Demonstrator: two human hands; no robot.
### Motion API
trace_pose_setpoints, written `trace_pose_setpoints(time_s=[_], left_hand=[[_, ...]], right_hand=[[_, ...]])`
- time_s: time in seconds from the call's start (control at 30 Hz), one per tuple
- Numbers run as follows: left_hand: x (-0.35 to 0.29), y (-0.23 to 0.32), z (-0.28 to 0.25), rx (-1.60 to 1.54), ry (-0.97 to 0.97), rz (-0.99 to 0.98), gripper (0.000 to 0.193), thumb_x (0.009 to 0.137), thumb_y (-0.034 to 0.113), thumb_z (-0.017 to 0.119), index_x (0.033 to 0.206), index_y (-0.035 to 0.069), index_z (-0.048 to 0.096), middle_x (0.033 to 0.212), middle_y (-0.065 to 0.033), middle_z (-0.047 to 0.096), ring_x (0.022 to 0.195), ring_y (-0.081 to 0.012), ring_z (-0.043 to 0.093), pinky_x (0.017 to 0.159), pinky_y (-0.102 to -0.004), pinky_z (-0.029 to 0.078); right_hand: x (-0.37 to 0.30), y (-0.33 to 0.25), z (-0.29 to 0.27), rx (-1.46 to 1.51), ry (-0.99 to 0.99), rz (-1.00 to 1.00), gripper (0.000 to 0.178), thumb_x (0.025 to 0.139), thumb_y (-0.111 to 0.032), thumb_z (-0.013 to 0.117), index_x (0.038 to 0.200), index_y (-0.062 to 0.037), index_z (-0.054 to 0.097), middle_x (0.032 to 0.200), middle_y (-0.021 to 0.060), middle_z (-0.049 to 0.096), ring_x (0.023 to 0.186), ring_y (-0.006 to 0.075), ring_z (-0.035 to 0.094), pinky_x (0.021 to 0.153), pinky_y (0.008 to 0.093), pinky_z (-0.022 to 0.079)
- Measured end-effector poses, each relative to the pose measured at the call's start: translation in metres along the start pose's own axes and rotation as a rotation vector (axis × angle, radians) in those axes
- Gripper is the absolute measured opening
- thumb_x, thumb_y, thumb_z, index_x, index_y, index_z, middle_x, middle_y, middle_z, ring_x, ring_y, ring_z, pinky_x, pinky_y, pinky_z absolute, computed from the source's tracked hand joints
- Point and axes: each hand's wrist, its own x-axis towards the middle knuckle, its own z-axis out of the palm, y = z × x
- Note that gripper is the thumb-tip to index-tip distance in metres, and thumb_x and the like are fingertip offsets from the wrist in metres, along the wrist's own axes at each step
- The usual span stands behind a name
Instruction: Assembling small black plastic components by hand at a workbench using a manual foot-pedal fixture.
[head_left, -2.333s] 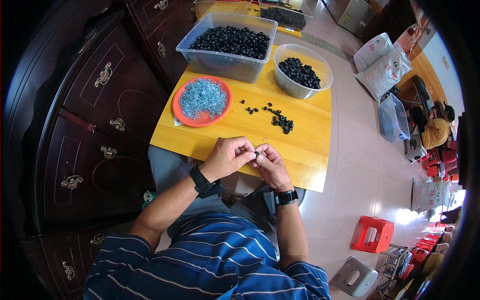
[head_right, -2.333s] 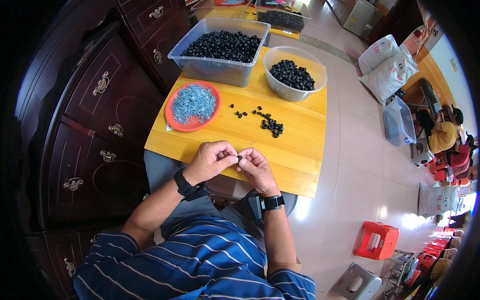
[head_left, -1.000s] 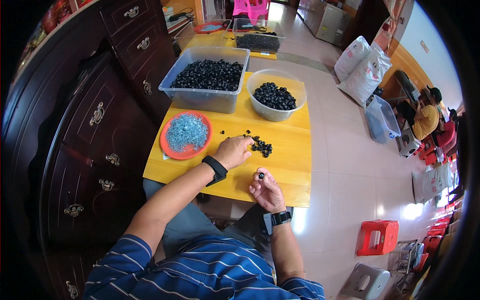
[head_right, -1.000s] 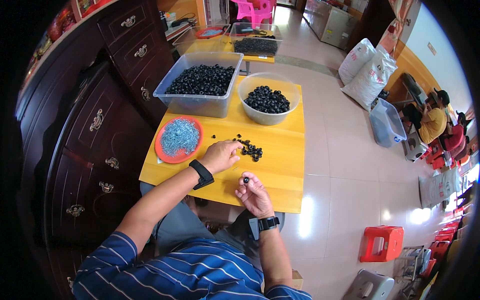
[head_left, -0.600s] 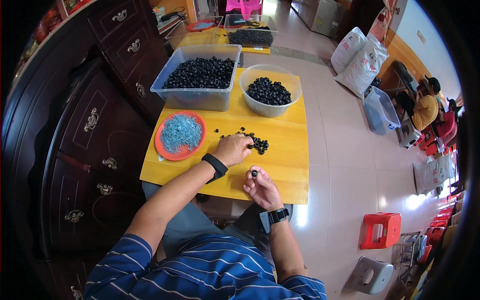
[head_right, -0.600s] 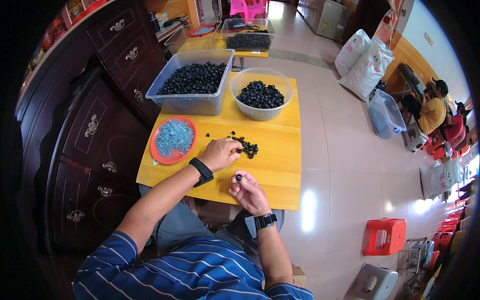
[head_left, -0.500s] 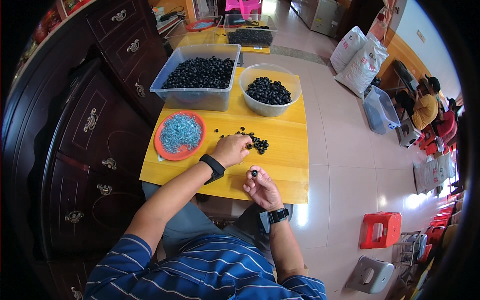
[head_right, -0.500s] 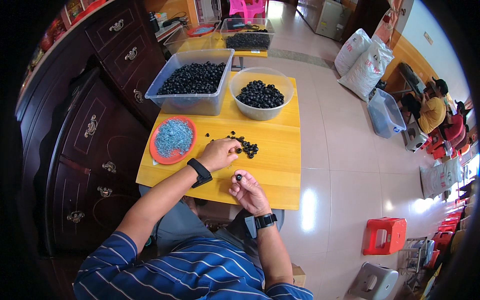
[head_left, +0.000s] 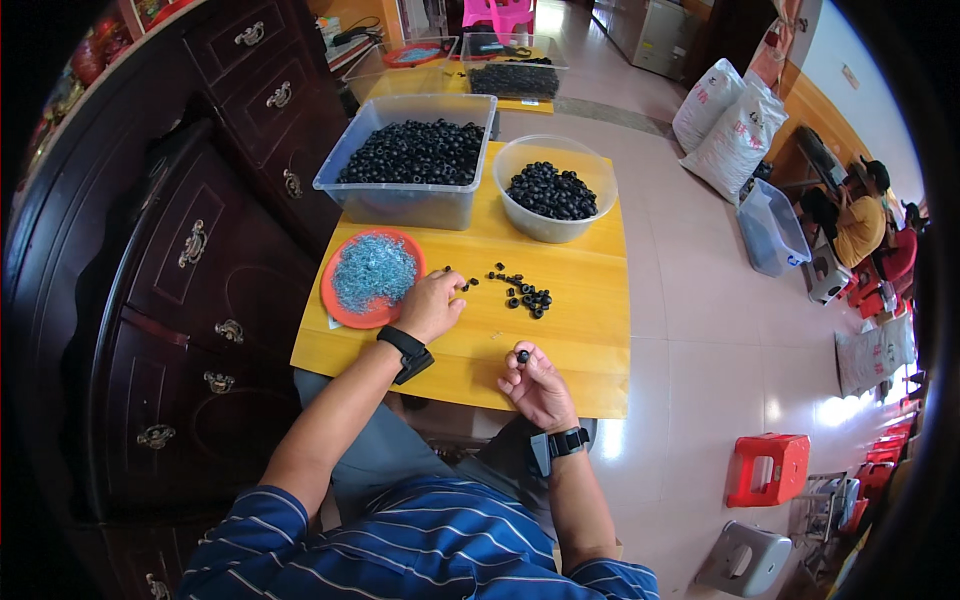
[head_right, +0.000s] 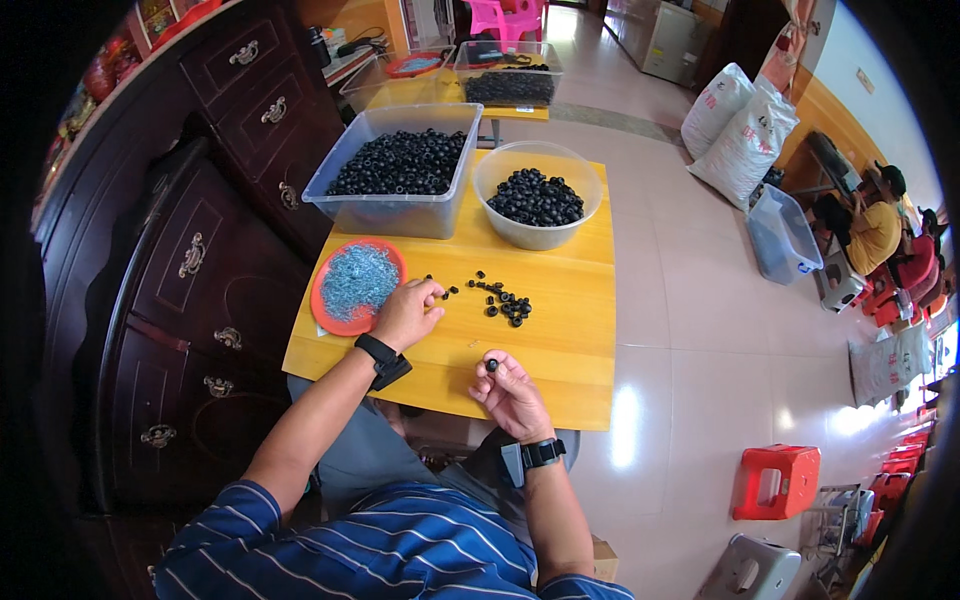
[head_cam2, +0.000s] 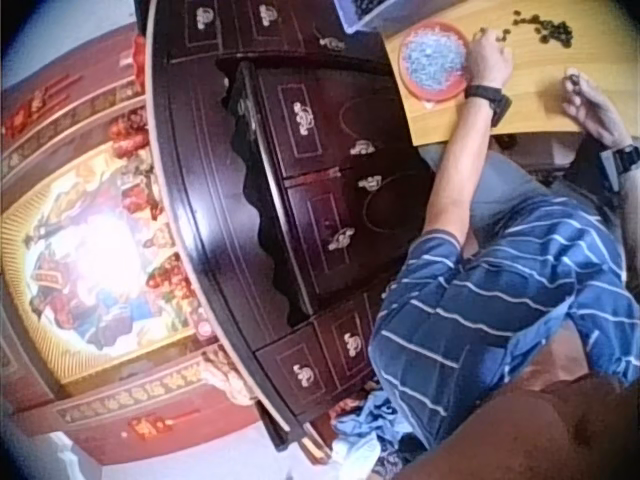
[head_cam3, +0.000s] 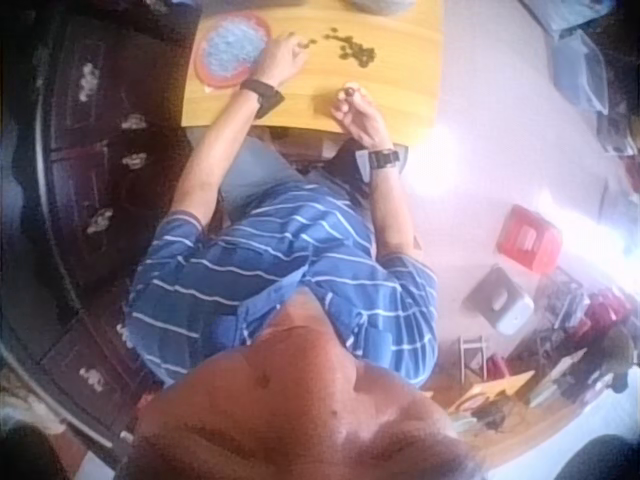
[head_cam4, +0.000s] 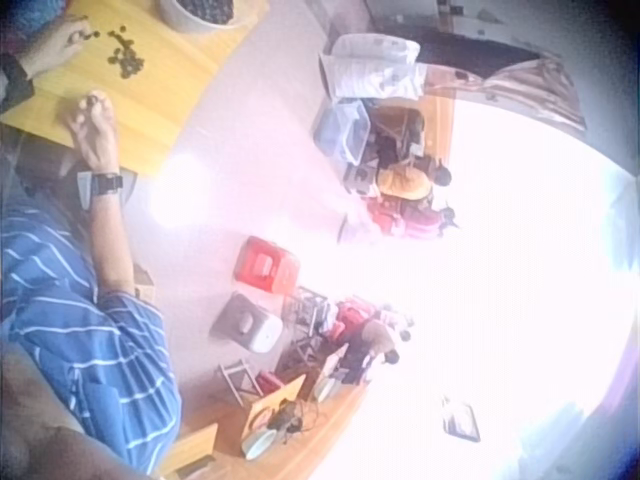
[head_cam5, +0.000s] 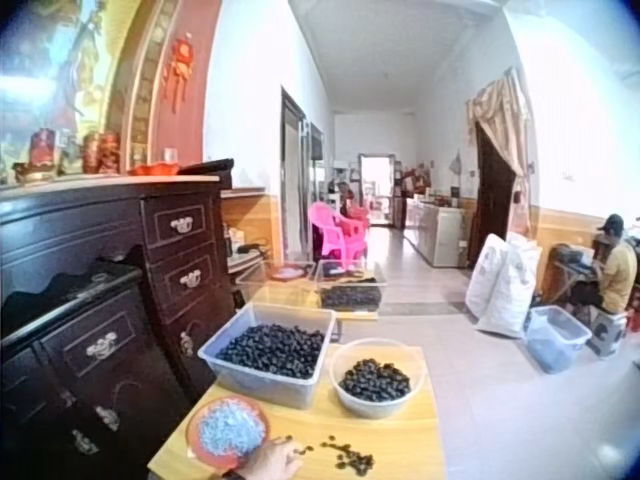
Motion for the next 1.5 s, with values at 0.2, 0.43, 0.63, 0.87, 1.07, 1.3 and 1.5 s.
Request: trace_pose_setpoints(time_s=[0.2,0.43,0.63,0.87,1.07,1.3,1.5], left_hand=[[0.005,0.005,0.005,0.033,0.030,0.019,0.025,0.077,0.008,0.071,0.100,0.003,0.063,0.085,-0.0127,0.064,0.080,-0.0310,0.064,0.071,-0.0397,0.051],[0.012,-0.002,0.013,0.149,-0.008,0.053,0.022,0.079,0.009,0.067,0.100,0.004,0.065,0.087,-0.0156,0.065,0.082,-0.0340,0.064,0.072,-0.0430,0.051],[0.004,0.007,0.007,0.167,-0.015,0.038,0.010,0.080,0.009,0.065,0.086,0.003,0.060,0.084,-0.0147,0.066,0.082,-0.0360,0.064,0.072,-0.0459,0.051],[-0.039,0.036,-0.016,-0.320,-0.095,-0.069,0.007,0.083,0.003,0.066,0.087,-0.001,0.061,0.066,-0.0021,0.061,0.060,-0.0077,0.058,0.057,-0.0258,0.048],[-0.077,0.067,-0.032,-0.555,-0.162,-0.101,0.010,0.084,0.002,0.068,0.092,-0.002,0.067,0.073,-0.0018,0.067,0.066,-0.0036,0.061,0.060,-0.0213,0.049],[-0.094,0.081,-0.046,-0.779,-0.165,-0.117,0.011,0.083,-0.001,0.070,0.094,-0.003,0.068,0.076,-0.0027,0.069,0.067,-0.0048,0.063,0.060,-0.0207,0.050],[-0.099,0.075,-0.050,-0.624,-0.080,-0.004,0.010,0.080,0.000,0.075,0.089,-0.002,0.069,0.076,-0.0057,0.069,0.068,-0.0079,0.065,0.060,-0.0211,0.051]], right_hand=[[0.001,0.000,0.000,0.006,-0.003,-0.002,0.022,0.094,-0.020,0.063,0.112,-0.0083,0.056,0.098,0.0054,0.061,0.079,0.0130,0.056,0.083,0.0326,0.047],[0.000,-0.001,0.003,0.009,-0.008,0.009,0.021,0.095,-0.018,0.062,0.112,-0.0079,0.056,0.098,0.0058,0.061,0.079,0.0133,0.057,0.082,0.0325,0.047],[-0.001,-0.001,0.002,0.014,0.000,0.019,0.020,0.095,-0.017,0.062,0.111,-0.0069,0.056,0.097,0.0060,0.060,0.079,0.0133,0.057,0.083,0.0325,0.048],[0.000,0.003,0.005,-0.024,0.014,0.037,0.019,0.096,-0.014,0.060,0.113,-0.0060,0.057,0.099,0.0064,0.061,0.079,0.0133,0.058,0.083,0.0326,0.049],[-0.002,0.009,0.010,-0.232,0.075,0.026,0.018,0.097,-0.015,0.060,0.112,-0.0052,0.058,0.100,0.0049,0.063,0.082,0.0127,0.058,0.082,0.0274,0.050],[-0.002,0.017,0.021,-0.352,0.088,0.019,0.021,0.095,-0.018,0.063,0.111,-0.0054,0.059,0.099,0.0026,0.064,0.085,0.0110,0.060,0.081,0.0253,0.050],[-0.004,0.023,0.016,-0.371,0.041,0.015,0.023,0.092,-0.020,0.067,0.109,-0.0045,0.061,0.096,0.0019,0.065,0.084,0.0102,0.061,0.080,0.0247,0.051]])
